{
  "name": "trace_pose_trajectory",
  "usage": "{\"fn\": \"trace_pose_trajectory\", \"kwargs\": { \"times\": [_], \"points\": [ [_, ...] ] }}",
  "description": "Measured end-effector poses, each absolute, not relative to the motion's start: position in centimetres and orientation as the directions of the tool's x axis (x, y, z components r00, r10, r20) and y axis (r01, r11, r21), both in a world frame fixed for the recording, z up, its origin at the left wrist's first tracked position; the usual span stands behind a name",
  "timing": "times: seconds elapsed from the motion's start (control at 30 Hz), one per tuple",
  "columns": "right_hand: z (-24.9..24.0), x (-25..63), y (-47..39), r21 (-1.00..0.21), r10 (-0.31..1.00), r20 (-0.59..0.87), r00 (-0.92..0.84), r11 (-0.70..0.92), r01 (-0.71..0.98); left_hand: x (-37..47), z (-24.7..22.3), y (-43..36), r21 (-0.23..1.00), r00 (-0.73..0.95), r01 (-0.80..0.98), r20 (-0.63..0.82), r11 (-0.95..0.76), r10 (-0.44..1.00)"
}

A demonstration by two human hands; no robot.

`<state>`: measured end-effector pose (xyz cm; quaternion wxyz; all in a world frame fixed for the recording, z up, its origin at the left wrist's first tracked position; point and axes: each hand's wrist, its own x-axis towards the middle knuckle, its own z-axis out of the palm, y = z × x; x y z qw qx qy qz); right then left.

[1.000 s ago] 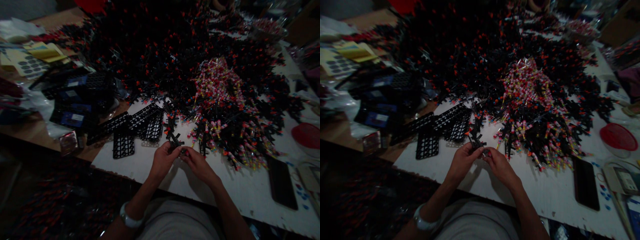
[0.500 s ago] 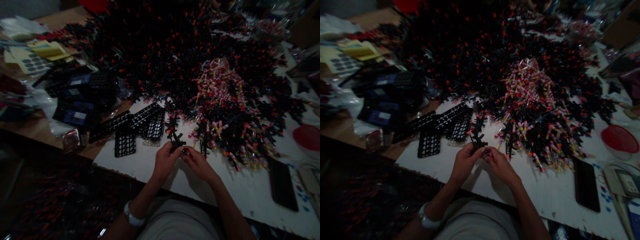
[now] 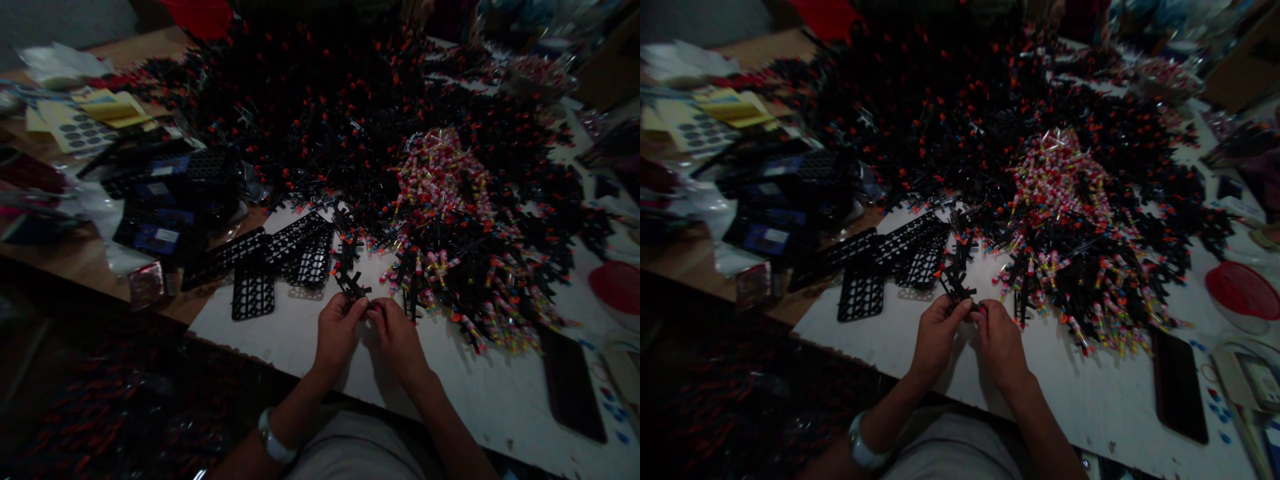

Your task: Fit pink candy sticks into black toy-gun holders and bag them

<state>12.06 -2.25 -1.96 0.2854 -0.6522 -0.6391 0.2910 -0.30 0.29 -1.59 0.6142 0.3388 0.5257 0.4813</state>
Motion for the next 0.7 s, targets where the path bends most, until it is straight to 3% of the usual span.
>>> {"fn": "trace_pose_trajectory", "kwargs": {
  "times": [0.13,0.23,0.37,0.47,0.57,0.63,0.7],
  "points": [
    [-3.1,11.4,-3.0,-0.528,0.987,0.15,0.051,0.036,0.848,0.6,-1.5,0.2,0.94,-0.011,-0.17,-0.303,0.297,0.953],
    [-3.7,11.4,-3.4,-0.434,0.979,0.2,0.041,0.051,0.899,1.1,-1.5,0.2,0.962,0.015,-0.027,-0.27,0.27,0.963],
    [-2.9,14.6,-2.9,-0.373,0.952,0.296,0.081,0.038,0.927,0.8,-0.7,1.7,0.956,0.171,0.288,-0.102,0.05,0.98],
    [-1.0,19.3,-1.6,-0.311,0.846,0.501,0.18,-0.018,0.95,0.3,0.2,4.4,0.739,0.155,0.658,0.055,-0.145,0.986],
    [0.8,22.4,-0.7,-0.223,0.708,0.67,0.225,-0.097,0.97,0.0,0.5,6.9,0.382,0.05,0.921,0.095,-0.083,0.994],
    [1.0,21.9,-0.6,-0.286,0.7,0.663,0.264,-0.089,0.954,-0.1,0.2,7.9,0.245,0.061,0.967,0.06,-0.074,0.996],
    [0.4,19.6,-0.9,-0.468,0.805,0.514,0.297,-0.026,0.883,-0.2,-0.1,8.1,0.22,0.092,0.971,0.022,-0.094,0.996]
  ]
}}
